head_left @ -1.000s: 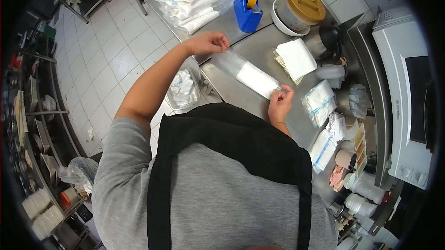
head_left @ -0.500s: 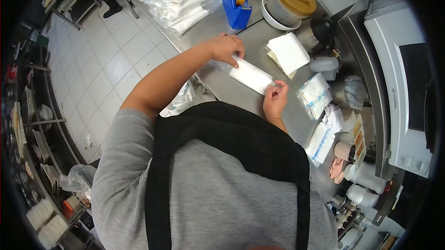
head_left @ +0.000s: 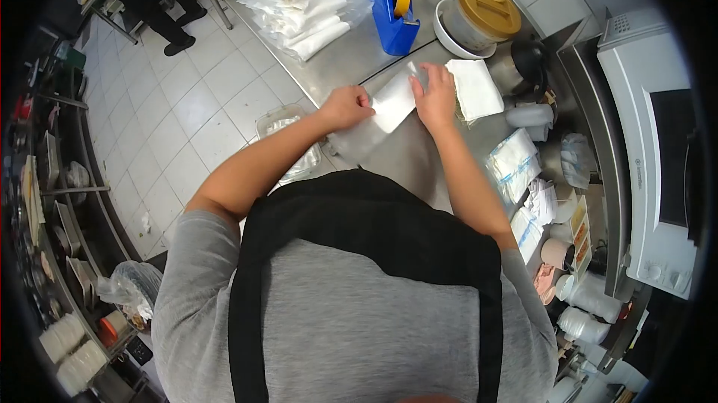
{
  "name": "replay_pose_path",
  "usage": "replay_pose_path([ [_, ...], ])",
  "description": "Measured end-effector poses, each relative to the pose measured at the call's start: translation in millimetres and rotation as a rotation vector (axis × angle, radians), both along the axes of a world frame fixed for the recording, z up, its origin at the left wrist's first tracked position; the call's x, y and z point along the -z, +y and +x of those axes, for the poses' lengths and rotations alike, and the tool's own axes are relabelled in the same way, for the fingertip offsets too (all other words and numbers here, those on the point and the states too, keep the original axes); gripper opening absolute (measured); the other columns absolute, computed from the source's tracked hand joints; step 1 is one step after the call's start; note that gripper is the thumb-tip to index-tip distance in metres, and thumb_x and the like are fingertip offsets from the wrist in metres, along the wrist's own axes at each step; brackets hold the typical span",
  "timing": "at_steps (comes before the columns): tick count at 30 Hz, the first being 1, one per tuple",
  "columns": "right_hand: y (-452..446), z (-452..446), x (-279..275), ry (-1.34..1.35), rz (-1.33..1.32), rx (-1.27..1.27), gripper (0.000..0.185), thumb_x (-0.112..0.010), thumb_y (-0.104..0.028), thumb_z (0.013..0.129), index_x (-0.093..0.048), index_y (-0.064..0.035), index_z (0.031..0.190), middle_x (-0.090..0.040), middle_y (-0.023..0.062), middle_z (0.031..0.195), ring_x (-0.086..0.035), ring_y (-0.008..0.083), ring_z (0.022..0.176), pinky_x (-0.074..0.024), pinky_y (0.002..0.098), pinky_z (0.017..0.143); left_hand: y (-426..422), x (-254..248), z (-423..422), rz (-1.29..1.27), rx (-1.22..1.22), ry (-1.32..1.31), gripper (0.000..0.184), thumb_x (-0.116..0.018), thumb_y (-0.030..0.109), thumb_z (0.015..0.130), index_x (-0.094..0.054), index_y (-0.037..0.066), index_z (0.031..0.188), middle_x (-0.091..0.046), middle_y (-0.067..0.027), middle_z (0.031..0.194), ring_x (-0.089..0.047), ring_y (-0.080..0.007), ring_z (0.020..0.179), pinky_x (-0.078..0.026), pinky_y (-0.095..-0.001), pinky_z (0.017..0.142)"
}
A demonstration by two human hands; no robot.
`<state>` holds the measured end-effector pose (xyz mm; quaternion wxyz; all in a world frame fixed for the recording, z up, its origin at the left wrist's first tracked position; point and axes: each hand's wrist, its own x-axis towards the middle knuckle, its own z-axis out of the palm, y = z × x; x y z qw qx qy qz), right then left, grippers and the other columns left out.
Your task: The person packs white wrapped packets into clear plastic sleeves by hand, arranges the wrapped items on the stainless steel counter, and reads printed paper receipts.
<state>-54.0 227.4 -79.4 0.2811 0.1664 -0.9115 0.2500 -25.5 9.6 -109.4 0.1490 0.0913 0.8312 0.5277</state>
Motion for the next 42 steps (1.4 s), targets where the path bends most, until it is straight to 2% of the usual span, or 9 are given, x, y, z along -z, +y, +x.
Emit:
replay_pose_path([
  [3,-14,1,-28,0.004,-0.028,-0.016,0.020,-0.066,-0.010,0.080,-0.063,-0.0085,0.100,-0.058,0.0132,0.112,-0.052,0.0325,0.105,-0.0433,0.0423,0.089,28,-2,14,0.186,-0.097,-0.204,0.013,-0.065,0.009,0.081,-0.054,0.003,0.078,-0.061,-0.0071,0.065,-0.059,-0.0129,0.052,-0.047,-0.0269,0.046],
  [7,1,31,-12,-0.132,-0.065,-0.109,0.027,-0.062,-0.009,0.083,-0.064,-0.0100,0.110,-0.054,0.0098,0.128,-0.048,0.0330,0.119,-0.0395,0.0395,0.099,55,3,15,0.217,-0.052,-0.272,0.012,-0.062,0.009,0.084,-0.053,0.002,0.084,-0.062,-0.0076,0.069,-0.060,-0.0133,0.052,-0.050,-0.0298,0.045],
  [10,7,51,13,-0.157,0.158,-0.177,0.032,-0.062,-0.013,0.084,-0.064,-0.0116,0.115,-0.052,0.0070,0.134,-0.044,0.0326,0.127,-0.0376,0.0433,0.101,61,6,15,0.201,-0.029,-0.261,0.013,-0.062,0.005,0.082,-0.051,0.001,0.088,-0.062,-0.0105,0.068,-0.062,-0.0205,0.055,-0.053,-0.0345,0.051],
  [13,8,58,24,-0.187,0.175,-0.203,0.033,-0.063,-0.016,0.084,-0.063,-0.0119,0.117,-0.048,0.0046,0.139,-0.040,0.0334,0.131,-0.0362,0.0459,0.101,56,-11,30,-0.140,-0.066,0.170,0.027,-0.065,0.002,0.077,-0.052,0.002,0.100,-0.063,-0.0143,0.080,-0.065,-0.0296,0.073,-0.054,-0.0384,0.069],
  [16,5,60,23,-0.195,0.181,-0.215,0.030,-0.063,-0.015,0.084,-0.064,-0.0101,0.114,-0.049,0.0054,0.138,-0.040,0.0339,0.131,-0.0359,0.0451,0.102,50,-20,35,-0.074,-0.087,0.742,0.044,-0.067,0.002,0.072,-0.051,0.006,0.113,-0.062,-0.0141,0.097,-0.060,-0.0340,0.095,-0.049,-0.0391,0.084],
  [19,12,59,25,-0.170,0.098,-0.272,0.025,-0.062,-0.009,0.083,-0.065,-0.0078,0.108,-0.052,0.0070,0.135,-0.043,0.0339,0.129,-0.0366,0.0440,0.102,41,-4,30,-0.107,0.157,0.758,0.046,-0.069,0.005,0.072,-0.054,0.009,0.116,-0.059,-0.0102,0.106,-0.057,-0.0313,0.102,-0.048,-0.0385,0.086],
  [23,34,70,8,-0.158,-0.001,-0.293,0.022,-0.059,0.000,0.081,-0.065,-0.0059,0.101,-0.060,0.0088,0.124,-0.051,0.0326,0.120,-0.0419,0.0408,0.098,35,4,27,-0.175,0.239,0.727,0.036,-0.069,0.007,0.073,-0.061,0.011,0.109,-0.060,-0.0098,0.103,-0.058,-0.0300,0.098,-0.049,-0.0370,0.084],
  [29,55,84,10,-0.249,-0.011,-0.349,0.024,-0.060,0.003,0.079,-0.065,-0.0062,0.100,-0.064,0.0102,0.113,-0.060,0.0293,0.106,-0.0490,0.0361,0.089,40,-2,22,-0.145,0.185,0.996,0.035,-0.066,0.007,0.075,-0.062,0.013,0.109,-0.061,-0.0067,0.103,-0.058,-0.0271,0.097,-0.050,-0.0361,0.083],
  [42,54,87,10,-0.242,-0.164,-0.241,0.027,-0.056,0.008,0.079,-0.065,-0.0062,0.101,-0.063,0.0110,0.114,-0.060,0.0301,0.105,-0.0490,0.0371,0.089,37,8,12,-0.219,0.393,1.038,0.012,-0.063,0.012,0.078,-0.064,0.007,0.090,-0.062,-0.0050,0.106,-0.059,-0.0245,0.096,-0.052,-0.0343,0.079],
])
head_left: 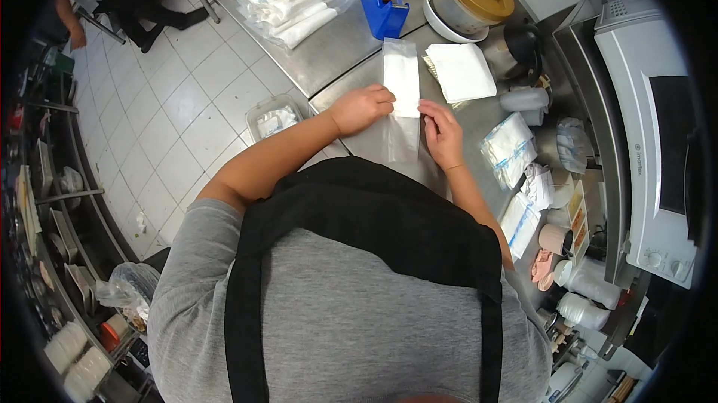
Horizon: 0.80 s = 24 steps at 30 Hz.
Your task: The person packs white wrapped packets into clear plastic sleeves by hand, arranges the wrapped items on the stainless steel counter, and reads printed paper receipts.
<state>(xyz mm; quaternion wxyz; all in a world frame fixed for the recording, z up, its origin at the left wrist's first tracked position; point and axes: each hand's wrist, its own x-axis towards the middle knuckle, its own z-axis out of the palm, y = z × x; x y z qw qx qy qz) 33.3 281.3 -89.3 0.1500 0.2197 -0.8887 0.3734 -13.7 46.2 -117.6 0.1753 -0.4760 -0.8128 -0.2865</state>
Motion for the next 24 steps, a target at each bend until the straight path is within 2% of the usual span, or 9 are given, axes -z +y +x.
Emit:
replay_pose_path([
  [5,14,-3,-1,0.079,0.181,-0.085,0.032,-0.057,0.007,0.077,-0.067,-0.0094,0.102,-0.062,0.0059,0.120,-0.057,0.0284,0.113,-0.0474,0.0373,0.093,-5,-2,3,0.079,0.056,-0.062,0.014,-0.067,0.014,0.079,-0.064,0.005,0.090,-0.063,-0.0060,0.107,-0.060,-0.0245,0.099,-0.052,-0.0342,0.081],
  [8,16,-4,-6,0.184,0.380,-0.188,0.032,-0.060,0.005,0.076,-0.068,-0.0122,0.102,-0.059,0.0015,0.126,-0.052,0.0266,0.120,-0.0455,0.0378,0.096,-5,-3,2,0.097,0.074,0.025,0.016,-0.066,0.010,0.077,-0.064,0.004,0.091,-0.064,-0.0069,0.104,-0.061,-0.0245,0.098,-0.052,-0.0344,0.081],
  [11,21,-5,3,0.216,0.437,-0.315,0.031,-0.063,0.001,0.075,-0.068,-0.0138,0.102,-0.058,-0.0006,0.128,-0.049,0.0255,0.124,-0.0438,0.0387,0.099,-9,6,1,-0.049,0.109,-0.028,0.019,-0.066,0.007,0.073,-0.063,0.004,0.091,-0.063,-0.0082,0.104,-0.060,-0.0254,0.100,-0.052,-0.0343,0.081],
  [14,16,1,-9,0.160,0.430,-0.418,0.027,-0.066,-0.003,0.075,-0.068,-0.0132,0.100,-0.060,-0.0004,0.126,-0.050,0.0246,0.124,-0.0429,0.0405,0.100,-17,5,0,-0.013,0.159,-0.014,0.020,-0.064,0.005,0.070,-0.063,0.004,0.090,-0.062,-0.0093,0.106,-0.060,-0.0263,0.101,-0.052,-0.0350,0.083],
  [17,22,1,5,0.095,0.395,-0.426,0.024,-0.066,-0.005,0.076,-0.067,-0.0124,0.099,-0.061,-0.0002,0.124,-0.051,0.0237,0.123,-0.0424,0.0414,0.101,-25,-2,5,-0.049,0.124,-0.053,0.018,-0.063,0.002,0.071,-0.063,0.004,0.089,-0.062,-0.0098,0.108,-0.059,-0.0275,0.103,-0.050,-0.0368,0.086],
  [20,21,2,7,0.105,0.376,-0.412,0.021,-0.066,-0.005,0.078,-0.066,-0.0120,0.098,-0.062,-0.0001,0.123,-0.052,0.0235,0.123,-0.0422,0.0418,0.101,-25,-17,9,0.055,0.188,0.077,0.024,-0.062,0.000,0.071,-0.063,0.004,0.094,-0.061,-0.0099,0.108,-0.059,-0.0283,0.104,-0.049,-0.0388,0.089],
  [24,17,3,4,0.068,0.308,-0.354,0.019,-0.063,-0.004,0.079,-0.065,-0.0100,0.097,-0.063,0.0019,0.119,-0.056,0.0248,0.116,-0.0442,0.0398,0.098,-23,-7,9,-0.007,0.229,-0.130,0.035,-0.066,0.006,0.070,-0.060,0.006,0.104,-0.062,-0.0092,0.107,-0.057,-0.0275,0.107,-0.048,-0.0394,0.091],
])
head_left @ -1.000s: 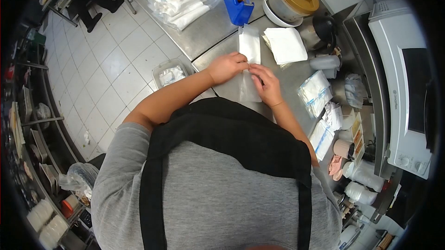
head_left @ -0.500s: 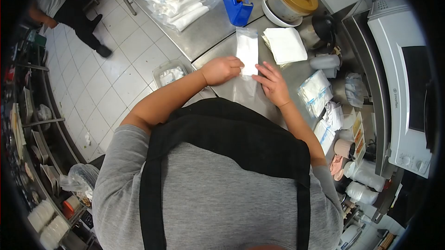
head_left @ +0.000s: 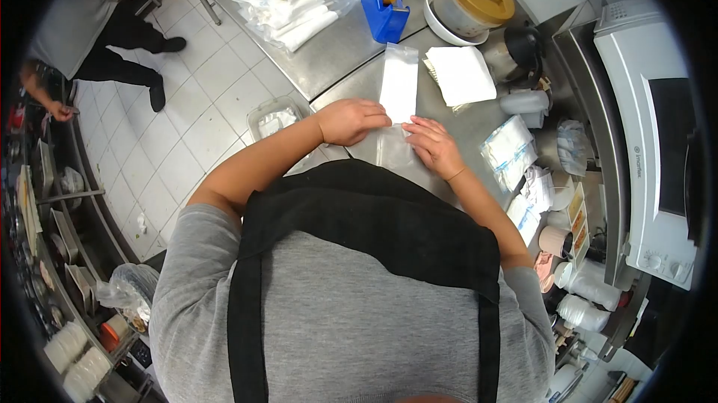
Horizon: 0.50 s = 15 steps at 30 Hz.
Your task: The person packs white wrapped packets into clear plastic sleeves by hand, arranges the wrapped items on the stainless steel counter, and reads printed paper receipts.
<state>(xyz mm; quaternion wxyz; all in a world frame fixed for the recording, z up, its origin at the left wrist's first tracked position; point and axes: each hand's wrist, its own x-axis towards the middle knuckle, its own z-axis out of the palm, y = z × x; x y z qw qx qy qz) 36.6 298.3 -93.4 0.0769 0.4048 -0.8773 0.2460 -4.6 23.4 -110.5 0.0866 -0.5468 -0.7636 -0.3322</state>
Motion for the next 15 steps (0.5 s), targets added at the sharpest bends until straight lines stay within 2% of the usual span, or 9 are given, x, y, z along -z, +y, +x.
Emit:
replay_pose_path([
  [2,-4,1,6,-0.066,-0.114,0.098,0.018,-0.062,-0.002,0.081,-0.063,-0.0085,0.098,-0.065,0.0053,0.114,-0.060,0.0249,0.109,-0.0470,0.0370,0.093,-1,-8,0,-0.083,0.003,-0.105,0.039,-0.069,0.010,0.070,-0.060,0.008,0.108,-0.062,-0.0091,0.107,-0.058,-0.0268,0.106,-0.046,-0.0396,0.092],
  [5,-9,1,16,-0.416,-0.366,0.407,0.021,-0.059,0.002,0.082,-0.061,-0.0060,0.101,-0.066,0.0076,0.104,-0.064,0.0194,0.096,-0.0496,0.0315,0.083,-2,-11,3,-0.024,-0.063,-0.094,0.037,-0.071,0.016,0.072,-0.061,0.011,0.107,-0.063,-0.0076,0.103,-0.060,-0.0254,0.096,-0.041,-0.0401,0.090],
  [8,-23,-11,16,-0.565,-0.474,0.557,0.023,-0.056,0.005,0.083,-0.058,-0.0042,0.104,-0.066,0.0075,0.098,-0.062,0.0133,0.089,-0.0492,0.0276,0.077,12,-9,12,-0.026,-0.306,-0.149,0.037,-0.072,0.020,0.072,-0.062,0.013,0.107,-0.063,-0.0048,0.098,-0.059,-0.0244,0.088,-0.037,-0.0391,0.085],
  [11,-24,-21,24,-0.686,-0.578,0.568,0.028,-0.062,0.002,0.081,-0.058,-0.0042,0.108,-0.066,0.0055,0.098,-0.060,0.0111,0.089,-0.0478,0.0271,0.080,33,8,9,-0.129,-0.553,-0.309,0.038,-0.073,0.021,0.071,-0.062,0.014,0.106,-0.063,-0.0019,0.093,-0.057,-0.0231,0.090,-0.036,-0.0383,0.083],
  [14,-20,-18,20,-0.598,-0.599,0.394,0.039,-0.069,-0.002,0.076,-0.057,-0.0050,0.114,-0.065,0.0059,0.099,-0.059,0.0116,0.091,-0.0464,0.0270,0.083,33,7,4,-0.141,-0.557,-0.467,0.044,-0.075,0.024,0.067,-0.062,0.015,0.108,-0.062,-0.0003,0.092,-0.056,-0.0218,0.094,-0.034,-0.0382,0.085],
  [15,-21,-14,15,-0.609,-0.594,0.370,0.047,-0.071,-0.003,0.074,-0.055,-0.0065,0.118,-0.064,0.0068,0.104,-0.058,0.0143,0.097,-0.0456,0.0283,0.086,29,4,5,-0.095,-0.491,-0.445,0.048,-0.076,0.026,0.066,-0.062,0.016,0.111,-0.062,-0.0002,0.093,-0.055,-0.0217,0.096,-0.033,-0.0386,0.087],
])
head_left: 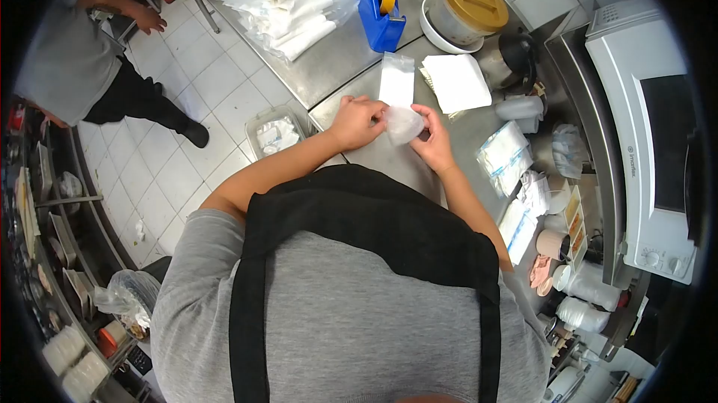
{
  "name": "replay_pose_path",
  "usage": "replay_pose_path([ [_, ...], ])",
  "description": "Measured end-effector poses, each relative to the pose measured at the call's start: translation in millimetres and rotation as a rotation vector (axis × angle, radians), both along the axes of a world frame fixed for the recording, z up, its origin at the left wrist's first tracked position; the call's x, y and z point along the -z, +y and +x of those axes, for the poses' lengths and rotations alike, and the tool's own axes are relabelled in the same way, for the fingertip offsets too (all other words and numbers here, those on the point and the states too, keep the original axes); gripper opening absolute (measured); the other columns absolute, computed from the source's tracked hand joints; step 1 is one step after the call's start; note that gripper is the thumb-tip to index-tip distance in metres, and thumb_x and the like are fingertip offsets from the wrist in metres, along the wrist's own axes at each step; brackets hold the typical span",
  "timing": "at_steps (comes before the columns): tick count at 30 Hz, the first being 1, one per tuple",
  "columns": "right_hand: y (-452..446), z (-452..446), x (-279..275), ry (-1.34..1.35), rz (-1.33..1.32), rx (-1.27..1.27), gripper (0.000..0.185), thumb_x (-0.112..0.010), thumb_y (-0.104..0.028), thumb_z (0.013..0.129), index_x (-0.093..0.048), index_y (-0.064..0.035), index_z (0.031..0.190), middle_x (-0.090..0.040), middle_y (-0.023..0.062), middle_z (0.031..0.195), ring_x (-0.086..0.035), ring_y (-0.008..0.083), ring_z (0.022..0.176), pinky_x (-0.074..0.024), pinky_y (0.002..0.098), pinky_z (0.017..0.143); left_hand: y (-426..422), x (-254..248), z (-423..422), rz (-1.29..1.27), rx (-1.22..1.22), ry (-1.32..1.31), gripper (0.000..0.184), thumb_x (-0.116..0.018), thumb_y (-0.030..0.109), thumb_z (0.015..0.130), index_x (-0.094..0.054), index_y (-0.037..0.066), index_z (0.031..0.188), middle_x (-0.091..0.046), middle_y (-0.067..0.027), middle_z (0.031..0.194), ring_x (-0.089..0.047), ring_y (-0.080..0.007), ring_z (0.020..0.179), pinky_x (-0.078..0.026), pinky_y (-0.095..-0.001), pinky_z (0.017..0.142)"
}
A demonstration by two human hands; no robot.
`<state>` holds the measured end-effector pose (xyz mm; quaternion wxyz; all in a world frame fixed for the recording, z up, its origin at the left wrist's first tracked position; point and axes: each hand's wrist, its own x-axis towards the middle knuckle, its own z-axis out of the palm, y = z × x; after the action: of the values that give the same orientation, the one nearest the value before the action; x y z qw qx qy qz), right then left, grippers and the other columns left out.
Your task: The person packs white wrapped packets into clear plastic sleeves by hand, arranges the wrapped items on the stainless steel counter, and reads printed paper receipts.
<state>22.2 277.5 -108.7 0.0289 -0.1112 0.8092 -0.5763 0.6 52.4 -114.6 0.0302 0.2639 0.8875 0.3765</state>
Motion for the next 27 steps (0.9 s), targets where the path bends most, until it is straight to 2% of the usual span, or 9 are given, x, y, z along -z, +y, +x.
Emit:
replay_pose_path([
  [2,-5,11,-16,-0.007,-0.009,-0.050,0.061,-0.074,-0.003,0.071,-0.049,-0.0093,0.126,-0.060,0.0085,0.114,-0.055,0.0196,0.110,-0.0441,0.0309,0.092,-13,-11,6,0.102,0.111,0.062,0.055,-0.078,0.029,0.064,-0.061,0.017,0.115,-0.062,-0.0002,0.096,-0.054,-0.0216,0.099,-0.032,-0.0394,0.089],
  [5,-11,27,-20,0.611,0.427,0.038,0.056,-0.074,-0.005,0.064,-0.060,-0.0146,0.118,-0.057,0.0090,0.119,-0.053,0.0287,0.113,-0.0405,0.0395,0.095,-20,-14,10,0.007,0.233,0.229,0.066,-0.081,0.034,0.061,-0.058,0.019,0.121,-0.061,-0.0002,0.102,-0.052,-0.0222,0.105,-0.030,-0.0412,0.092],
  [8,-6,40,-23,0.880,0.675,-0.041,0.041,-0.074,-0.010,0.064,-0.067,-0.0164,0.103,-0.054,0.0086,0.125,-0.047,0.0336,0.118,-0.0365,0.0431,0.097,-20,-14,8,-0.020,0.249,0.246,0.072,-0.083,0.037,0.058,-0.057,0.020,0.122,-0.060,-0.0003,0.107,-0.051,-0.0222,0.109,-0.030,-0.0420,0.092],
  [11,-11,42,-40,0.800,0.660,-0.087,0.020,-0.073,-0.013,0.069,-0.069,-0.0140,0.088,-0.058,0.0064,0.118,-0.049,0.0310,0.117,-0.0357,0.0418,0.096,-17,-13,8,-0.024,0.240,0.273,0.070,-0.084,0.037,0.056,-0.059,0.020,0.119,-0.060,0.0003,0.106,-0.051,-0.0215,0.107,-0.030,-0.0423,0.091],
  [14,-16,36,-35,0.611,0.537,0.054,0.011,-0.073,-0.013,0.072,-0.068,-0.0115,0.082,-0.061,0.0049,0.113,-0.051,0.0283,0.116,-0.0377,0.0401,0.094,-14,-13,9,-0.014,0.190,0.276,0.059,-0.083,0.033,0.060,-0.062,0.020,0.114,-0.061,0.0015,0.104,-0.053,-0.0199,0.104,-0.031,-0.0422,0.090],
  [17,-9,31,-22,0.330,0.423,0.041,0.023,-0.073,-0.011,0.074,-0.069,-0.0096,0.096,-0.063,0.0076,0.113,-0.053,0.0279,0.114,-0.0412,0.0374,0.094,-2,-3,11,-0.006,0.094,0.350,0.040,-0.078,0.023,0.068,-0.065,0.020,0.106,-0.064,0.0031,0.098,-0.055,-0.0178,0.099,-0.032,-0.0412,0.087],
  [20,-17,36,-38,0.284,0.181,-0.008,0.040,-0.076,-0.013,0.071,-0.064,-0.0100,0.110,-0.063,0.0084,0.119,-0.056,0.0271,0.113,-0.0426,0.0344,0.095,1,4,14,0.024,0.017,0.404,0.025,-0.071,0.013,0.073,-0.068,0.019,0.097,-0.065,0.0037,0.092,-0.057,-0.0165,0.095,-0.032,-0.0402,0.086],
  [23,-14,38,-44,0.356,0.294,-0.009,0.054,-0.077,-0.013,0.069,-0.059,-0.0111,0.120,-0.062,0.0090,0.123,-0.056,0.0283,0.116,-0.0407,0.0355,0.099,-1,5,16,0.103,-0.032,0.379,0.020,-0.068,0.009,0.075,-0.069,0.019,0.092,-0.066,0.0033,0.087,-0.058,-0.0163,0.093,-0.033,-0.0398,0.086],
  [27,4,25,-12,0.454,0.502,-0.105,0.040,-0.076,-0.016,0.070,-0.066,-0.0136,0.109,-0.062,0.0092,0.122,-0.056,0.0267,0.113,-0.0407,0.0362,0.094,-6,9,17,0.107,-0.024,0.368,0.023,-0.069,0.010,0.074,-0.067,0.019,0.096,-0.066,0.0031,0.087,-0.058,-0.0165,0.095,-0.032,-0.0404,0.086],
])
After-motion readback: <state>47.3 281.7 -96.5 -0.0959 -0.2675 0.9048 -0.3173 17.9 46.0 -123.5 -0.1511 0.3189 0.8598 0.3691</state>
